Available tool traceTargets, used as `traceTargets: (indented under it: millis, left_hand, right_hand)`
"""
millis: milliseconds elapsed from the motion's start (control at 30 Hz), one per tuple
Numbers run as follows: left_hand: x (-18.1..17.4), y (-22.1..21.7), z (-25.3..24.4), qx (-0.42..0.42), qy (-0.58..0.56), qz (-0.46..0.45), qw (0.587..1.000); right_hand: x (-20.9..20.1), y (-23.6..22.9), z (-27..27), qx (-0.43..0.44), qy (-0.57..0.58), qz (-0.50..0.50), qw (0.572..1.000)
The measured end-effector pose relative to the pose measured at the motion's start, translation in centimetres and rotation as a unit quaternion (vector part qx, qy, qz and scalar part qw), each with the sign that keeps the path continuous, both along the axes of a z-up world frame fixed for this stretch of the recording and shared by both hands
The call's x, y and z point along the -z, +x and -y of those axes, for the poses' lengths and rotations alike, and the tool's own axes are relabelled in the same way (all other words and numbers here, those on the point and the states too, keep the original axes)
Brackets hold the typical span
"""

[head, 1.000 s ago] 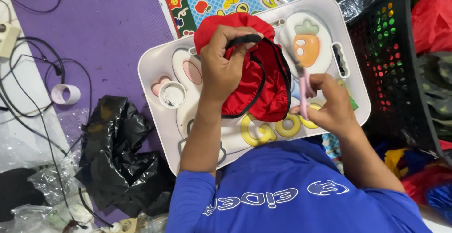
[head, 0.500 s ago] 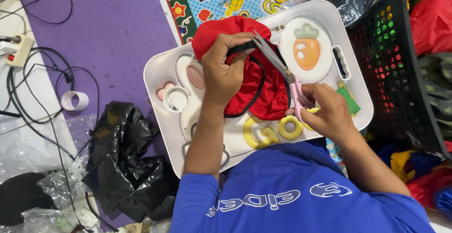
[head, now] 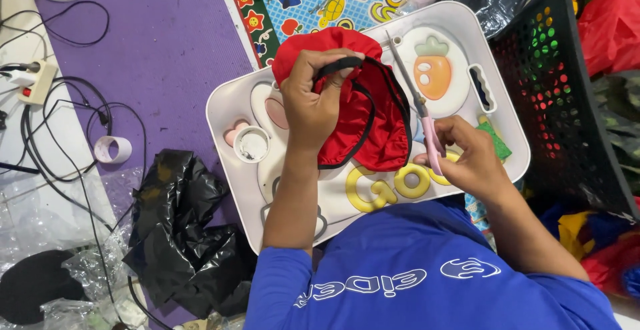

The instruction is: The person organizes various items on a rabbit-themed surface, places several objects into a black plastic bag, and then uses shears to trim the edges of a red fabric item.

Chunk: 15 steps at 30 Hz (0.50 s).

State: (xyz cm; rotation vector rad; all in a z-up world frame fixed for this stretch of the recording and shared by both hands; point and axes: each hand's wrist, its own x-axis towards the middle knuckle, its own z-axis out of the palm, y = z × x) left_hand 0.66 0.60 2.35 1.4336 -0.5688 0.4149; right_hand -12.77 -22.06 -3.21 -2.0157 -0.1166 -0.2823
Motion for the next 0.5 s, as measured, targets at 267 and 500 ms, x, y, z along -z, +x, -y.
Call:
traceTargets:
  millis: [267, 500]
  left_hand:
    - [1.2, 0.4, 0.5, -0.018, -0.005, 0.051, 0.999]
    - [2.0, 0.9, 0.3, -0.027, 0.001, 0.109, 0.994]
  right_hand:
    - [-2.1, -0.1, -0.8, 0.005, -0.080, 0.026, 0.996]
    - [-2.1, 0.0, -0.7, 0.000, -0.146, 0.040, 0.989]
